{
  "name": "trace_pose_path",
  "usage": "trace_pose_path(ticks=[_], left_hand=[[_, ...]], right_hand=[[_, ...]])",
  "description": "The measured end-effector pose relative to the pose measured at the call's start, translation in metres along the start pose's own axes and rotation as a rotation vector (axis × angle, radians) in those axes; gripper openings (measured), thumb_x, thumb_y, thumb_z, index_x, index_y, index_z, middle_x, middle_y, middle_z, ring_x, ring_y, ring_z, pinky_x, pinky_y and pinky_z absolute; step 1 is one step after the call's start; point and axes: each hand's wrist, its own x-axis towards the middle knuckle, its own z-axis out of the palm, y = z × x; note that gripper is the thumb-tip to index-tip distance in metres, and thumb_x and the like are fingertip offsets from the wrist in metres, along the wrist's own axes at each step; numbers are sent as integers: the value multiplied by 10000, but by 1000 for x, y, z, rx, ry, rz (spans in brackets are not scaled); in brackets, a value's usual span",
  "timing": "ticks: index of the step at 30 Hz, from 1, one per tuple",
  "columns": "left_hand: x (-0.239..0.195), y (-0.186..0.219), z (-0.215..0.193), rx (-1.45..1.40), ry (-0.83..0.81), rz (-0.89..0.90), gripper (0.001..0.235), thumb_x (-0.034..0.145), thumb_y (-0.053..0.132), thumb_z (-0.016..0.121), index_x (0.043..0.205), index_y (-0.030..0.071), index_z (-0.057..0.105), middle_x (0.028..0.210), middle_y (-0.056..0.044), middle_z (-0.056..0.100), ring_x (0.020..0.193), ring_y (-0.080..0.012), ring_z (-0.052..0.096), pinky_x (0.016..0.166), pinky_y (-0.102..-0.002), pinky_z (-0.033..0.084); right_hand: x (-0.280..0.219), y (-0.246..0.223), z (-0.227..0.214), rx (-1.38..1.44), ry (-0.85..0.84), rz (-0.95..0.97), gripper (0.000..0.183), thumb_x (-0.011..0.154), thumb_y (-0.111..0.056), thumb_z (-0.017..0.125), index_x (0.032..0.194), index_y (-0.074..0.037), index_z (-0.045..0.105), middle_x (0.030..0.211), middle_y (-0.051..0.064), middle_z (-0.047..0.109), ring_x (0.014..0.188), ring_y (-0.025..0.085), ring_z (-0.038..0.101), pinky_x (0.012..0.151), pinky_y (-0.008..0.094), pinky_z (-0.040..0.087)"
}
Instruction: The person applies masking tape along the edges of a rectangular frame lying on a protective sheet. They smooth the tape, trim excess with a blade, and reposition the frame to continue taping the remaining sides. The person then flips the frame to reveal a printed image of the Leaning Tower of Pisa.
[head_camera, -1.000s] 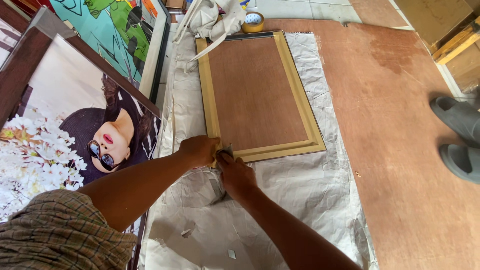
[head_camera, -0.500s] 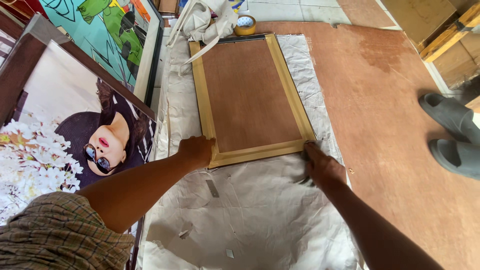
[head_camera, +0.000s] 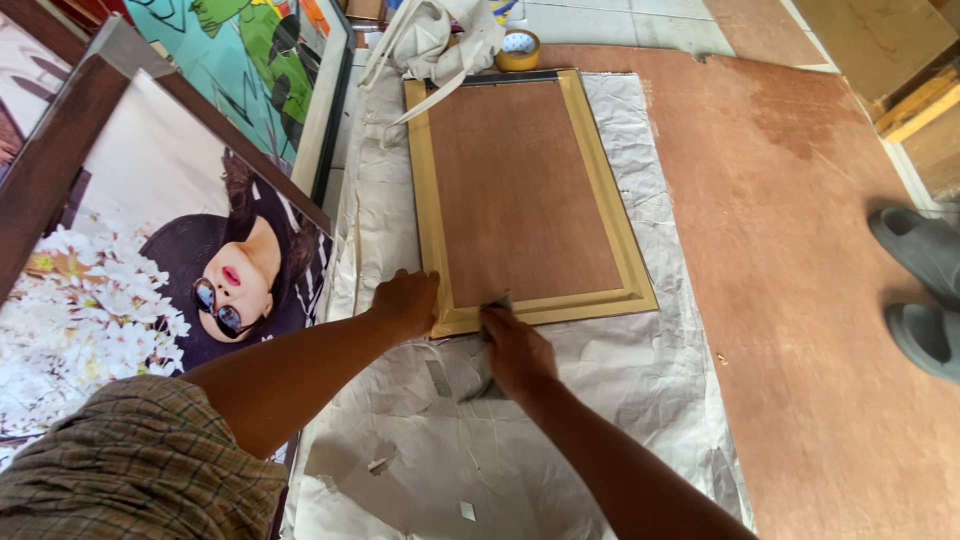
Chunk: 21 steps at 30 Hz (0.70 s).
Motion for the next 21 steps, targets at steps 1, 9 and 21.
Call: trace_pose_path(ticks=[1,9,21], left_hand=[[-2,1,-2,-1,0,-7,752,914,250,823,1600,64,580,1348,-189,746,1310,-451,689,937,-702,640],[-2,-1,3,-41,-18,-10,818,917,283,818,1653,67,532,1373,-161,734,1301,-434,681,943,-692,638],[-9,0,-6,-115,-6,-39,800,884,252,867,1591,16,575,1306,-205,758,1266,-454,705,931,-660,653]], right_hand=[[2,-11,3,1,-3,-6,465,1046,-257,566,1499,-338,638,1626,-78,614,1263,323,749,1043,533,654],[27,-58,-3,-256,-100,-142,561,1082,-255,584,1639,-273,516,1708,-73,482,1191,334,703,887,580,702],[25,-66,-3,-174,-101,-88,450,1108,-268,529,1543,-311,636,1638,-140,573,1200,323,730,928,594,686]])
